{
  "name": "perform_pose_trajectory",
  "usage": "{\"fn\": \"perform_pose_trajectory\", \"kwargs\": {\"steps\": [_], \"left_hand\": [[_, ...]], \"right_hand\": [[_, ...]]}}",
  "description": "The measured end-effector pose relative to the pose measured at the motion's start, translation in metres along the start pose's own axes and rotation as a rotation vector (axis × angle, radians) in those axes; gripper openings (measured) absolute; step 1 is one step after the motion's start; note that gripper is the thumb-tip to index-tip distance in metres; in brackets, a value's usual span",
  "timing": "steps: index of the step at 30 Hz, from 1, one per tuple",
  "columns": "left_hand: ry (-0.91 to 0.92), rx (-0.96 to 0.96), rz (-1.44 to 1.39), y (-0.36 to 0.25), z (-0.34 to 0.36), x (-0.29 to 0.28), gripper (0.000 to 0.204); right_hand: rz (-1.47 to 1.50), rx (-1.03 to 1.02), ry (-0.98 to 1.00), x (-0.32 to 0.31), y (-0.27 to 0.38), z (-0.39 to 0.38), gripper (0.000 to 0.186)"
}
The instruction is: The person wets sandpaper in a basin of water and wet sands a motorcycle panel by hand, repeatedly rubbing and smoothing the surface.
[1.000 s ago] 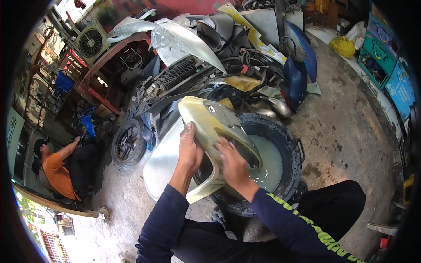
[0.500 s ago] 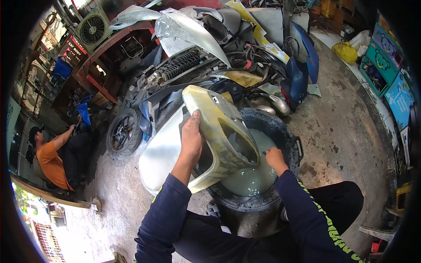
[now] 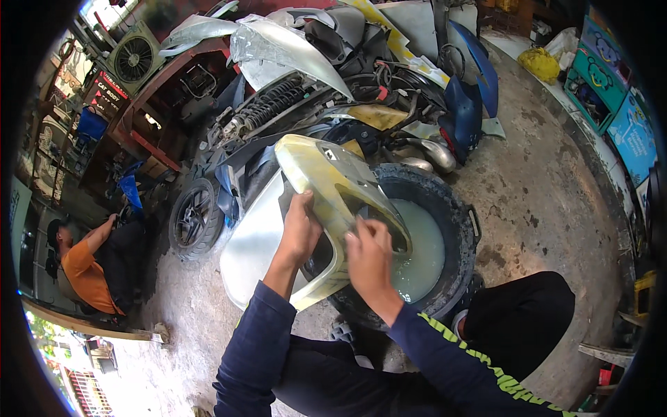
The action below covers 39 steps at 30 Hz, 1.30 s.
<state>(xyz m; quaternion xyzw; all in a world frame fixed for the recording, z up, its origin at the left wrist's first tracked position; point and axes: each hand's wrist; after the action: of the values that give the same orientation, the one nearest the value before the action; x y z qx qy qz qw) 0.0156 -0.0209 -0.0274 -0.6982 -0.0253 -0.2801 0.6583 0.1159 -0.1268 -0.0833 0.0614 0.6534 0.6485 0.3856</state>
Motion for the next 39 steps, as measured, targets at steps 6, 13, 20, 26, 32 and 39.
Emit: {"fn": "perform_pose_trajectory", "kwargs": {"steps": [6,13,20,26,32,39], "left_hand": [[0.055,0.001,-0.088,0.001,0.002,-0.006,0.047],[-0.074,0.04,-0.063,0.013,0.004,-0.007,0.041],[-0.038,0.038,-0.131,0.006,0.002,0.008,0.048],[0.044,-0.006,-0.202,-0.004,-0.002,0.003,0.053],[0.054,-0.015,-0.183,-0.004,0.002,0.003,0.055],[0.013,-0.004,-0.185,0.0,0.002,0.007,0.057]], "right_hand": [[-0.044,-0.203,-0.068,0.004,0.015,0.021,0.045],[0.06,-0.4,-0.157,0.013,0.041,0.036,0.04],[0.064,-0.366,-0.159,0.01,-0.003,0.023,0.047],[0.022,-0.515,-0.097,0.014,0.027,0.048,0.049],[0.029,-0.432,-0.076,0.013,0.04,0.051,0.044],[0.01,-0.481,-0.115,0.004,-0.002,0.042,0.039]]}}
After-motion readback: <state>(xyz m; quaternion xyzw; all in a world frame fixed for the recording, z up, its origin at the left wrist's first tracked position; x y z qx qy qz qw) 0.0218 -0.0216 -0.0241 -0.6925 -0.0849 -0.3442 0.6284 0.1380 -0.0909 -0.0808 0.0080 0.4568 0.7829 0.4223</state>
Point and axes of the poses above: each hand's wrist, its own z-axis towards the middle knuckle, its own x-axis out of the palm, y = z × x, and after that the axes turned 11 degrees about x, right-handed
